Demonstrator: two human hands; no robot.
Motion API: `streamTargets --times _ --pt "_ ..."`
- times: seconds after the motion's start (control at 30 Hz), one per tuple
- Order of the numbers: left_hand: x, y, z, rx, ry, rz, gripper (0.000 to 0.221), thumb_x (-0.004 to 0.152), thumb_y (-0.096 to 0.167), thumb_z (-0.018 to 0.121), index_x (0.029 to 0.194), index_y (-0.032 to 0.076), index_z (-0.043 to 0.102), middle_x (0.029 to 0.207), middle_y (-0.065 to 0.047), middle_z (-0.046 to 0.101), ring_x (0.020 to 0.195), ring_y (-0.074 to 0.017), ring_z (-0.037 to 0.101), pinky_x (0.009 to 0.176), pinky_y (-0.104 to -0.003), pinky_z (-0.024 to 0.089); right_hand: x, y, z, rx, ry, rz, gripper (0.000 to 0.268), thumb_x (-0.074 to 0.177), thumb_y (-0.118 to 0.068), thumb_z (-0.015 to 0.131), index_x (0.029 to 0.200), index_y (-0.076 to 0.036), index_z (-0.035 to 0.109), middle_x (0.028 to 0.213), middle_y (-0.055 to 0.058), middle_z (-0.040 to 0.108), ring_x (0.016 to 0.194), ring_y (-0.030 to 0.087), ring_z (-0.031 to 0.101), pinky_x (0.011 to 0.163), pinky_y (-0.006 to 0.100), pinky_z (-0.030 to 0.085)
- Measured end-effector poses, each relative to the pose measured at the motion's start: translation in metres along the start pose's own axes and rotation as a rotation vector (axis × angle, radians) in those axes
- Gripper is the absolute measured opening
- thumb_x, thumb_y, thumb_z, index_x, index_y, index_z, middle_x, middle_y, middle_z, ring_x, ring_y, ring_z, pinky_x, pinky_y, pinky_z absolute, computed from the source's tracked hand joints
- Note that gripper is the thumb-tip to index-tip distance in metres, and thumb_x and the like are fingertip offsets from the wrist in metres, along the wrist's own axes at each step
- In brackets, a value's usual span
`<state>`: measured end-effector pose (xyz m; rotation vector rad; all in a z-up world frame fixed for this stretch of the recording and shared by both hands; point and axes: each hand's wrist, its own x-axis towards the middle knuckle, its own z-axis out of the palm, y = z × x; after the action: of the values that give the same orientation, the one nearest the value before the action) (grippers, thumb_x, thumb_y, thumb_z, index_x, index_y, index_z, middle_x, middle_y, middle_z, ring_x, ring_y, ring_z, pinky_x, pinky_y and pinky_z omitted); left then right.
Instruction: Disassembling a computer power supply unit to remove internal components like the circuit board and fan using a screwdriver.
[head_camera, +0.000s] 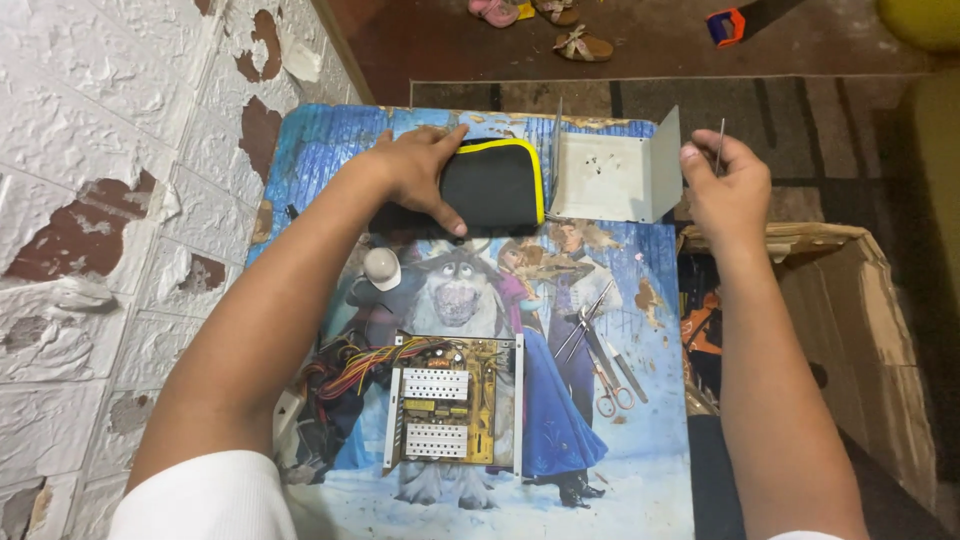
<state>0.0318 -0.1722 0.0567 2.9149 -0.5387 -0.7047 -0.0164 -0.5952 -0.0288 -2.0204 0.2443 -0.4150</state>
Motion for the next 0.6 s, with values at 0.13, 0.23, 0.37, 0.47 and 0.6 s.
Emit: streamTargets --times 0.13,0.23,0.37,0.47,0.6 --pt "0.006 -0.006 -0.005 0.008 -0.029 -0.051 0.169 0.047 0.091 0.101 0.182 0.021 0.027 0.173 -0.019 0.052 0.159 -0.0404 0.051 0.13 -0.067 0.032 -0.008 0.003 -0.004 -0.002 -0.052 -0.021 0.035 0.111 -0.018 0.084 0.144 -0.008 0.077 0.124 0.014 0.081 0.109 0.025 0.079 0.084 0.038 0.067" --pt "0.007 -0.009 -0.006 -0.026 0.002 -0.043 0.158 0.047 0.081 0.108 0.174 0.013 0.044 0.157 -0.022 0.064 0.148 -0.0424 0.062 0.122 -0.063 0.047 -0.013 0.003 -0.006 -0.006 -0.091 -0.036 0.04 0.111 -0.015 0.085 0.148 -0.003 0.074 0.129 0.021 0.079 0.115 0.033 0.078 0.089 0.044 0.066" --pt "-0.002 -0.005 -0.017 -0.023 0.075 0.002 0.135 0.049 0.07 0.113 0.159 0.01 0.063 0.136 -0.02 0.075 0.13 -0.044 0.073 0.11 -0.063 0.057 -0.012 0.005 -0.005 0.033 -0.137 -0.039 0.043 0.112 -0.012 0.083 0.151 0.004 0.07 0.132 0.026 0.077 0.122 0.037 0.076 0.095 0.048 0.064" --pt "-0.021 0.005 -0.027 -0.094 0.083 0.014 0.118 0.058 0.056 0.114 0.155 0.01 0.065 0.129 -0.019 0.079 0.126 -0.0432 0.076 0.108 -0.062 0.058 -0.012 -0.008 -0.003 -0.005 -0.149 0.005 0.044 0.108 -0.013 0.082 0.149 -0.001 0.072 0.125 0.018 0.08 0.072 0.015 0.076 0.061 0.029 0.064" --pt "-0.056 0.026 -0.034 -0.043 0.097 0.031 0.109 0.07 0.049 0.108 0.161 0.014 0.06 0.126 -0.017 0.082 0.124 -0.0448 0.077 0.108 -0.062 0.056 -0.016 -0.025 -0.001 -0.054 -0.164 -0.017 0.042 0.105 -0.006 0.077 0.146 0.003 0.073 0.121 0.022 0.08 0.066 0.017 0.075 0.051 0.03 0.06"
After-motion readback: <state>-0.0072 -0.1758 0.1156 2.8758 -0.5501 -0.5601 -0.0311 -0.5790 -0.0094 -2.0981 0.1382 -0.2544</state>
